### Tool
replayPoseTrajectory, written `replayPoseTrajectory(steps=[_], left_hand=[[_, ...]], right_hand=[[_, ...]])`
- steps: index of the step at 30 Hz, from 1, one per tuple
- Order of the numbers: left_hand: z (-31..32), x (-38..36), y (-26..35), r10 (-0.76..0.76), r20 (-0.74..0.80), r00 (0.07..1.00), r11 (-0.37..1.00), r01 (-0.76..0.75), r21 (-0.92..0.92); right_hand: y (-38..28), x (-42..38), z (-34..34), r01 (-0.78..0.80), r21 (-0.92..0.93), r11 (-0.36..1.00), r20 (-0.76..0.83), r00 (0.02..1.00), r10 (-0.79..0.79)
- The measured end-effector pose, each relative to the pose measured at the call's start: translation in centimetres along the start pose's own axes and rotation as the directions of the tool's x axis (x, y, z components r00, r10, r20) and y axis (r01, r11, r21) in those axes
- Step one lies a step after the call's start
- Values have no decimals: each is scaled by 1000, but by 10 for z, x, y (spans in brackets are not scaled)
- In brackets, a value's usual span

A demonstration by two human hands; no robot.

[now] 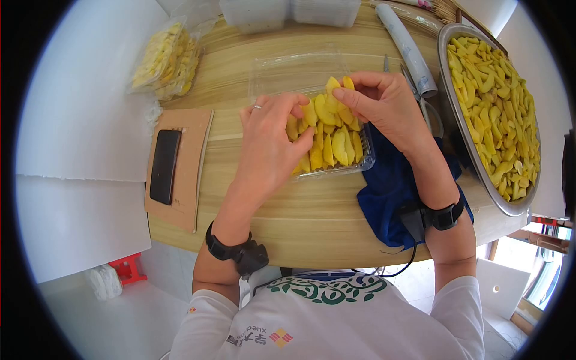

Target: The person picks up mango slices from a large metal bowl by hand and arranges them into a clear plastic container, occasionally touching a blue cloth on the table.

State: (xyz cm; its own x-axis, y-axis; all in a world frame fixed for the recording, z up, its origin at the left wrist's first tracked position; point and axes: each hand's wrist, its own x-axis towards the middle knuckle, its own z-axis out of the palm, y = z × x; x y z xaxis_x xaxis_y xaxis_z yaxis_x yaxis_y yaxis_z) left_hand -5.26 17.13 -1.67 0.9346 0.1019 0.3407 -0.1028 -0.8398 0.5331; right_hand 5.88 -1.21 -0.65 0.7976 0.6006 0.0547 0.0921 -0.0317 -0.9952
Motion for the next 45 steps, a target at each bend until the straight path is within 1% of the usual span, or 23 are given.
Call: replayPoseTrajectory(steps=[4,5,7,8,10,11,13,15,17,19,22,26,28,29,31,32,33,34,35,37,38,40,45], left_hand=[[-2,0,2,13,-26,1000,1000,-13,8],[-4,0,4,14,-28,1000,1000,-14,8],[-8,0,7,-82,-66,994,976,66,-209],[-9,0,6,-82,-71,994,976,66,-208],[-10,0,4,-116,-60,991,879,74,-472],[-10,0,4,-118,-64,991,879,74,-472],[-7,-2,6,-70,-82,994,843,15,-538],[-8,-3,8,-68,-88,994,844,10,-536],[-10,-3,10,-63,-92,994,845,4,-534],[-14,-5,10,-37,-79,996,903,-1,-429],[-16,-5,11,-9,-111,994,915,-37,-401],[-16,-6,10,-23,-104,994,918,-20,-395],[-15,-5,7,-27,-169,985,935,-35,-352],[-16,-5,6,-26,-166,986,935,-34,-353],[-19,-2,-1,0,-209,978,968,-52,-245],[-20,-1,-4,0,-208,978,968,-52,-246],[-22,0,-8,61,-204,977,985,-92,-147],[-22,1,-10,120,-194,974,990,-132,-48],[-22,1,-12,120,-193,974,990,-131,-48],[-20,2,-14,245,-179,953,964,-220,149],[-18,2,-15,244,-177,953,964,-220,147],[-15,2,-17,314,-160,936,931,-270,248],[-12,3,-20,402,-112,909,881,-351,316]], right_hand=[[0,-1,1,7,4,1000,5,1000,-7],[-2,-1,1,-15,1,1000,21,1000,14],[-5,-1,1,-31,-5,1000,41,999,31],[-6,-2,2,-35,2,999,64,997,35],[-9,-5,6,-39,7,999,89,995,38],[-14,-7,8,-39,23,999,115,993,37],[-16,-9,11,-41,38,998,143,989,35],[-13,-10,13,14,16,1000,187,982,-16],[-9,-11,16,40,18,999,179,983,-42],[-8,-12,18,66,21,998,169,983,-68],[-9,-12,19,78,-23,997,169,983,-73],[-8,-12,19,80,-27,996,171,983,-74],[-9,-11,18,65,-20,998,164,985,-61],[-11,-11,16,64,-39,997,139,989,-58],[-11,-10,14,62,-59,996,113,992,-55],[-10,-9,14,51,-53,997,74,996,-47],[-9,-8,13,40,-47,998,35,999,-38],[-8,-8,13,38,-46,998,35,999,-37],[-7,-7,12,39,-38,999,38,999,-37],[-5,-7,11,36,-30,999,40,999,-35],[-5,-7,11,37,-50,998,41,999,-35],[-5,-7,10,38,-70,997,41,999,-35],[-4,-6,10,49,-64,997,35,998,-47]])
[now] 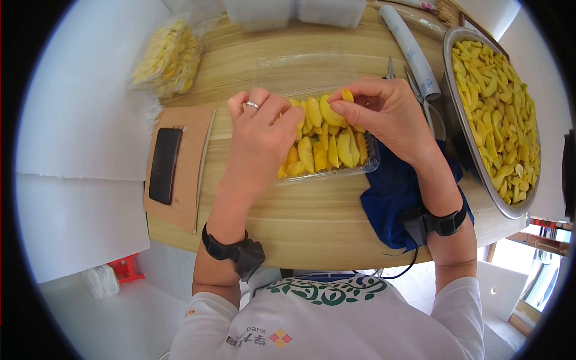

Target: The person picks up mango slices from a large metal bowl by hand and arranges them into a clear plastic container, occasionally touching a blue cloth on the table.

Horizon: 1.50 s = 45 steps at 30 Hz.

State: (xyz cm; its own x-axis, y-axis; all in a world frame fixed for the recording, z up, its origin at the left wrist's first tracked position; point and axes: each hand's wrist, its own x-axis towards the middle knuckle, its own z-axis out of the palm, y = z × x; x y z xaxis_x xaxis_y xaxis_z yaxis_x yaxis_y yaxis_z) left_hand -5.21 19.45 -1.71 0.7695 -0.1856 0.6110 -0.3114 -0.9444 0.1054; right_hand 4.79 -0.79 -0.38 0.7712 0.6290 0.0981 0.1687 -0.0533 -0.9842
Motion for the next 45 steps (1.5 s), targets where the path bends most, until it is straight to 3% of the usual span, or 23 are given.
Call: replayPoseTrajectory(steps=[14,26,31,45], left_hand=[[4,4,6,97,42,994,995,-96,-20],[5,-1,7,-95,53,994,981,103,-167],[-7,2,9,-158,150,976,955,190,-227],[-4,-1,7,-194,170,966,950,228,-212]], right_hand=[[2,0,-1,14,-32,999,-6,1000,-14],[4,2,-3,6,-21,1000,-31,1000,-7],[4,1,-5,27,-32,999,-50,998,-28],[5,5,-10,-21,1,1000,-71,997,21]])
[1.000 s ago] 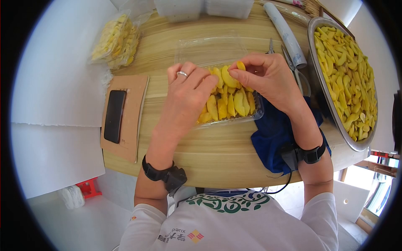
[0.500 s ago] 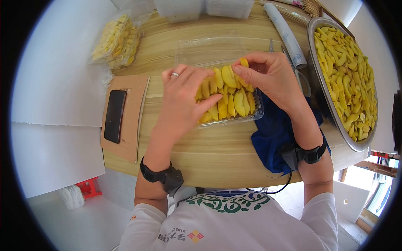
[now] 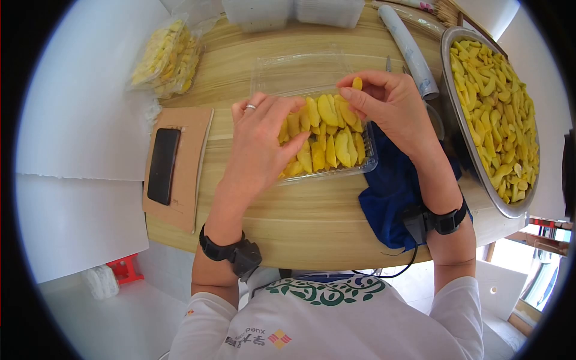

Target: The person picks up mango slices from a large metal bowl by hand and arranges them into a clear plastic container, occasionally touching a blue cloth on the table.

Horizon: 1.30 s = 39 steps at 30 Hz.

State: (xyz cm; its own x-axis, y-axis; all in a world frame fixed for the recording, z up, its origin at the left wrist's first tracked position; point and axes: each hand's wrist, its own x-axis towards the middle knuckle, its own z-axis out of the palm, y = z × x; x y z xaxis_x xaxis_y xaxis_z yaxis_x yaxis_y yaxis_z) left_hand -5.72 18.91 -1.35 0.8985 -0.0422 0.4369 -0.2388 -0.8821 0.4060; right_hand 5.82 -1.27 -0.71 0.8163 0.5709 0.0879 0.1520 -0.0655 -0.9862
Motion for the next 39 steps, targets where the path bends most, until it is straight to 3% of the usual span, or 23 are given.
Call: replayPoseTrajectory(steps=[10,16,18,21,28,30,31,33,38,39], left_hand=[[-3,0,1,-98,-146,984,994,90,-65],[-1,0,0,-107,-221,969,992,91,-81],[-1,0,0,-108,-224,968,992,91,-85],[0,0,0,-99,-226,969,993,82,-83],[2,0,0,-75,-227,971,996,60,-70],[1,0,1,-75,-233,970,994,54,-93],[1,0,2,-74,-239,968,992,47,-116],[2,0,7,-143,-212,967,971,96,-218],[5,-2,12,-243,-106,964,880,174,-441],[6,-2,13,-319,-69,945,790,225,-571]], right_hand=[[-5,1,4,81,31,996,-101,992,-78],[-4,-2,7,146,-177,973,-108,980,-167],[-6,-4,9,145,-405,903,-90,976,-197],[-2,-3,12,262,-421,868,-70,945,-319],[-1,-4,17,289,-509,811,-40,933,-357],[1,-3,18,266,-288,920,-98,947,-305],[0,-3,18,267,-287,920,-96,947,-305],[-5,-5,17,62,6,998,-63,996,-61],[-4,-4,17,39,194,980,25,999,-45],[-5,-5,18,15,243,970,72,997,-33]])
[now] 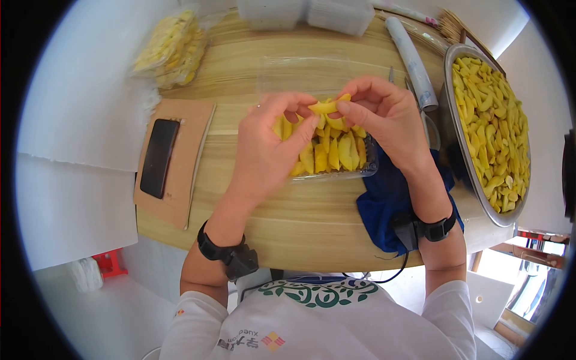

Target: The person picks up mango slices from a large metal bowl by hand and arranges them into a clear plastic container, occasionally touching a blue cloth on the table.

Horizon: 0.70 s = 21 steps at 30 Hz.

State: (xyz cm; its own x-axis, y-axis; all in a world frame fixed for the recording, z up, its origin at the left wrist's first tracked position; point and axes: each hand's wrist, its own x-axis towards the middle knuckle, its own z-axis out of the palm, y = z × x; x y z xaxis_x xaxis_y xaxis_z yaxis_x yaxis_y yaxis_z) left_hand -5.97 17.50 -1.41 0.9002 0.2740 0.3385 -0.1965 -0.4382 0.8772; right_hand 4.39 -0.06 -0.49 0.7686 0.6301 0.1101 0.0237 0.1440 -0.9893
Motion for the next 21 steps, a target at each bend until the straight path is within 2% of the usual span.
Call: replayPoseTrajectory(steps=[1,2,4,5,7,10,11,12,13,14,16,17,19,21], left_hand=[[1,0,-1,-87,1,996,986,86,-144],[0,1,-2,-86,1,996,986,85,-143],[-4,2,-5,-143,91,986,920,167,-355],[-4,3,-3,-142,93,985,920,166,-354],[-5,6,2,-226,139,964,872,264,-412],[-6,13,3,-223,185,957,836,285,-468],[-10,17,5,-221,188,957,838,285,-465],[-15,23,7,-228,262,938,858,321,-401],[-20,29,9,-238,335,911,875,352,-333],[-23,37,10,-236,340,910,877,351,-329],[-31,57,10,-199,489,850,912,342,-224],[-33,67,10,-197,493,847,914,341,-220],[-35,86,8,-235,623,746,943,329,-39],[-33,102,8,-209,676,707,963,268,18]], right_hand=[[-1,0,0,0,0,1000,1,1000,0],[-3,-1,1,-3,3,1000,30,1000,3],[-4,-2,1,-5,6,1000,56,998,5],[-4,-3,0,-16,-9,1000,59,998,16],[-5,-3,-1,-24,-23,999,61,998,26],[-7,-3,-3,-13,-62,998,60,998,16],[-8,-2,-5,1,-102,995,48,999,4],[-8,-2,-7,14,-142,990,35,999,-9],[-8,-1,-10,16,-139,990,29,999,-12],[-7,1,-14,27,-134,991,2,1000,-27],[-6,4,-18,41,-125,991,-30,999,-45],[-7,5,-20,48,-133,990,-68,996,-58],[-6,7,-25,57,-139,989,-114,991,-73],[-3,8,-29,53,-161,986,-162,984,-79]])
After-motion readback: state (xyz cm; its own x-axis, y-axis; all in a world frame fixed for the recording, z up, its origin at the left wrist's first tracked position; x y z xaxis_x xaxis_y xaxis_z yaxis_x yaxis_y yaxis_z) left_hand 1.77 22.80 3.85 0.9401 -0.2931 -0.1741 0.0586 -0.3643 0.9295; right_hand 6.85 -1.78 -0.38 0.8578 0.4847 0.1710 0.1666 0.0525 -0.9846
